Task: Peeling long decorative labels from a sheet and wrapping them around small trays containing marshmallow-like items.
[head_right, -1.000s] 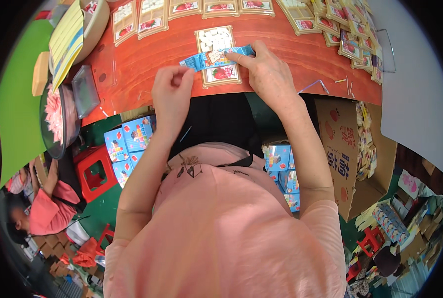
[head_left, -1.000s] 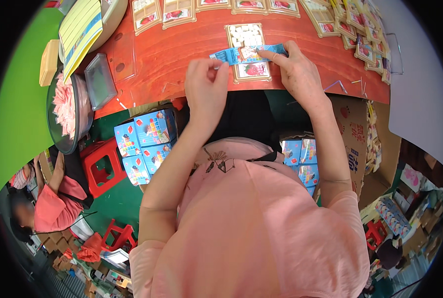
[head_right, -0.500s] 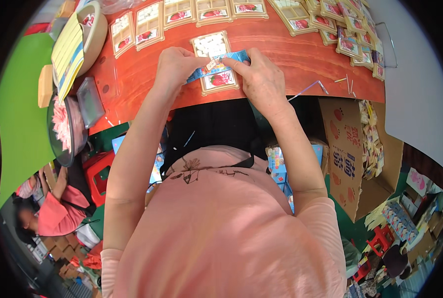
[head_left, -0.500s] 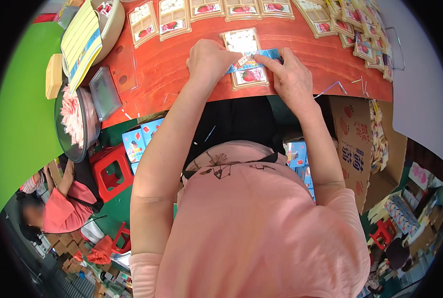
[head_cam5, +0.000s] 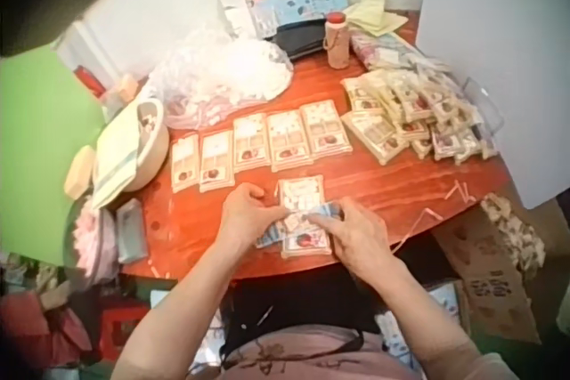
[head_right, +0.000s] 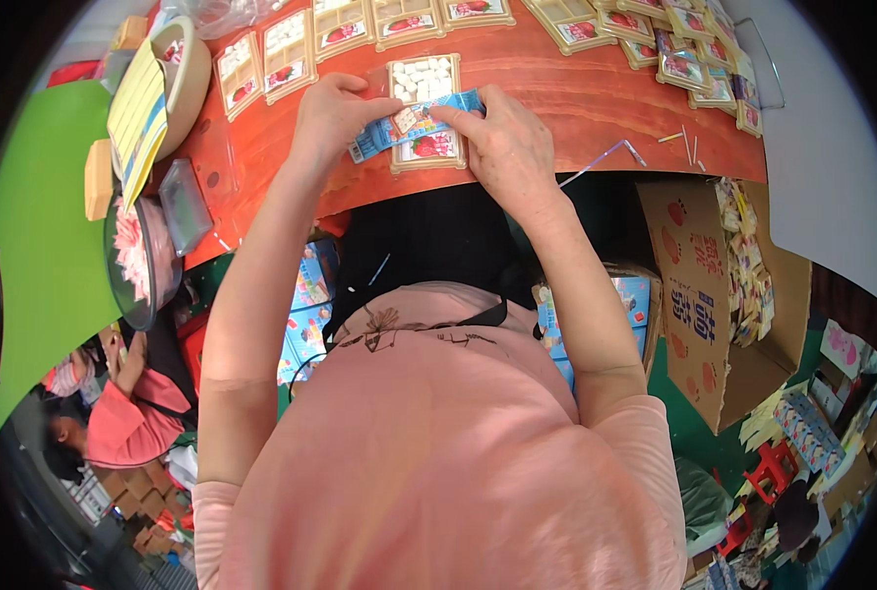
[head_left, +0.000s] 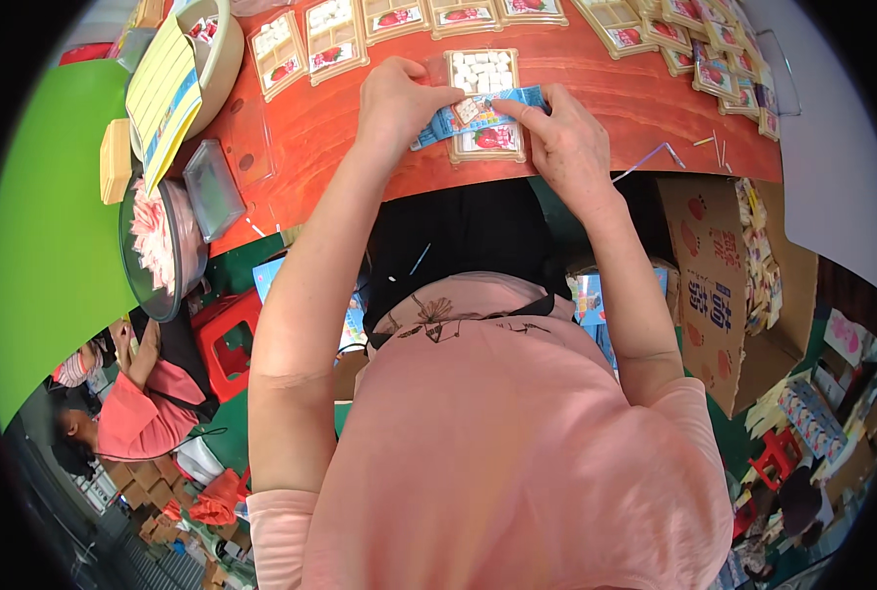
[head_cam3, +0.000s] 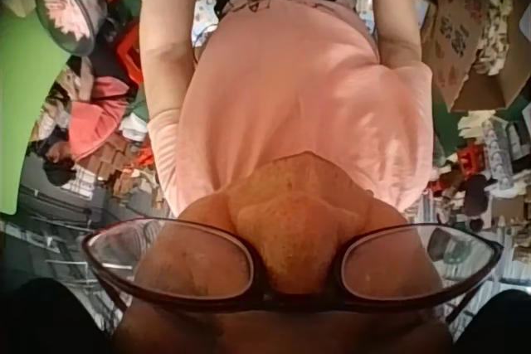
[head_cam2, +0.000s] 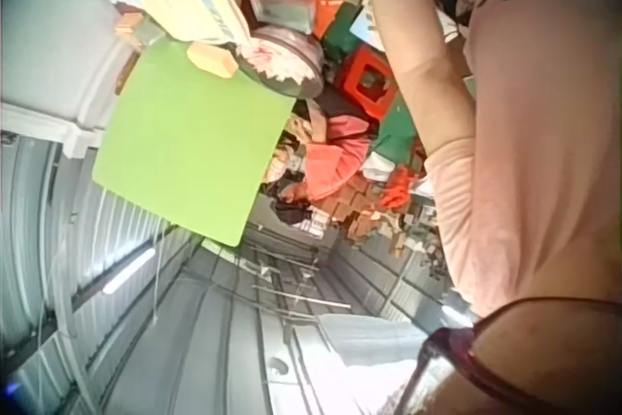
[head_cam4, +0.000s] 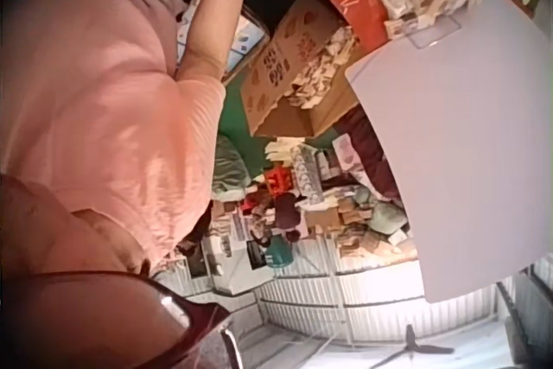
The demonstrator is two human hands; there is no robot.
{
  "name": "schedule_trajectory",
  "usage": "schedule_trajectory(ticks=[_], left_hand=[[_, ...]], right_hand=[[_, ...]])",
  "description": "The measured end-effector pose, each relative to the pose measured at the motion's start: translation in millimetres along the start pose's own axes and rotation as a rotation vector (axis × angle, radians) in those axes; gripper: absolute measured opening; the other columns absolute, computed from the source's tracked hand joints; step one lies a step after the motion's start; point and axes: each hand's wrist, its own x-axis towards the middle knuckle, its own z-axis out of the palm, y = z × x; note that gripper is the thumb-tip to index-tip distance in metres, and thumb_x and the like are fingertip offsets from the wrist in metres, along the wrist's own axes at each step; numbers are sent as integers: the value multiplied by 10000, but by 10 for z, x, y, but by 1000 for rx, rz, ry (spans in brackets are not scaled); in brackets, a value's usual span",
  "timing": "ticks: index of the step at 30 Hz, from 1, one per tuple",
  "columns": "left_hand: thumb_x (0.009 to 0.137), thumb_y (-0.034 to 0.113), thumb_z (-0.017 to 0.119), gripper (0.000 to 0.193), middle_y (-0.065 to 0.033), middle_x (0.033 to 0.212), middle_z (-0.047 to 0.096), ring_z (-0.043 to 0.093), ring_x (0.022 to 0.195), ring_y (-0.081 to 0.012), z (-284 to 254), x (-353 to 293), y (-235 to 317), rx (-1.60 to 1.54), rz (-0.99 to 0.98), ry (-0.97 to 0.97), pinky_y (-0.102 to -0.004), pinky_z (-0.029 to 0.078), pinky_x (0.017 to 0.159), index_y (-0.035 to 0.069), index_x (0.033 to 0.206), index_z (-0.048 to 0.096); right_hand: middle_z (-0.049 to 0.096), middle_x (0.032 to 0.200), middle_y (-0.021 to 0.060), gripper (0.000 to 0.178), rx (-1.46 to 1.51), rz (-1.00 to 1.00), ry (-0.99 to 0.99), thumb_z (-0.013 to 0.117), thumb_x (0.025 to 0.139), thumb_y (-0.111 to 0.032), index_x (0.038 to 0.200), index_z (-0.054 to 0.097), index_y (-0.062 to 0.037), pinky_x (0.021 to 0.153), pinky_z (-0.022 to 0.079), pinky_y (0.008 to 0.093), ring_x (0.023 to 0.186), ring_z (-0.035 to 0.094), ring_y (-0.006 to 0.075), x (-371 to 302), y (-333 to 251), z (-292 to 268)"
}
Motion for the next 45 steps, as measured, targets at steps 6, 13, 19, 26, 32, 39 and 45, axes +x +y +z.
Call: schedule_trajectory(ticks=[6, 13, 19, 26, 32, 39, 45], left_hand=[[842, 107, 755, 204, -75, 830, 714, 656, 750, -96, 101, -145, -184, -133, 136, 255, -239, 529, 653, -48, 970, 725], [823, 102, 719, 183, -126, 810, 737, 701, 739, -165, 192, -174, -111, -244, 147, 237, -299, 550, 697, -2, 969, 755], [823, 92, 716, 218, -115, 810, 732, 691, 740, -148, 209, -80, -205, -229, 216, 220, -290, 548, 697, -17, 1010, 743], [836, 16, 744, 222, -56, 856, 698, 639, 758, -78, 168, -37, -137, -363, 119, 55, -206, 530, 678, -57, 1044, 710], [803, 15, 757, 237, -64, 849, 704, 655, 755, -98, 107, 29, -188, -499, 85, 14, -234, 539, 669, -45, 1027, 710], [742, 118, 835, 326, -48, 841, 697, 659, 768, -114, 47, 73, -108, -228, 85, -24, -275, 548, 685, -4, 1014, 702], [796, 68, 803, 311, -55, 881, 678, 662, 750, -104, 63, 121, -205, -288, 213, -49, -229, 551, 640, -21, 1049, 646]], right_hand=[[554, 909, 76, 345, 37, 47, 14, 633, 871, -55, 1141, 723, -249, 717, 514, 382, 859, 617, 255, -46, -65, -29], [602, 967, 108, 331, 201, 139, 95, 588, 885, -26, 1194, 653, -123, 772, 491, 396, 887, 614, 303, -57, -113, -53], [653, 939, 171, 319, 398, 389, 83, 575, 965, -191, 1257, 582, -61, 799, 493, 399, 912, 642, 340, 73, -214, -108], [701, 931, 199, 594, 501, 652, -143, 630, 946, -386, 1352, 494, 25, 818, 504, 347, 943, 677, 242, 381, 50, -109], [586, 758, 43, 439, 593, 546, -40, 642, 953, -190, 1338, 521, -15, 718, 470, 278, 758, 556, 110, 311, -179, -172], [534, 717, 21, 321, 494, 343, 197, 638, 953, -98, 1269, 583, -79, 620, 449, 259, 649, 485, 92, 248, -361, -223], [603, 768, 57, 269, 386, 165, 314, 663, 921, -34, 1187, 632, -49, 592, 470, 257, 638, 552, 113, 129, -510, -168]])
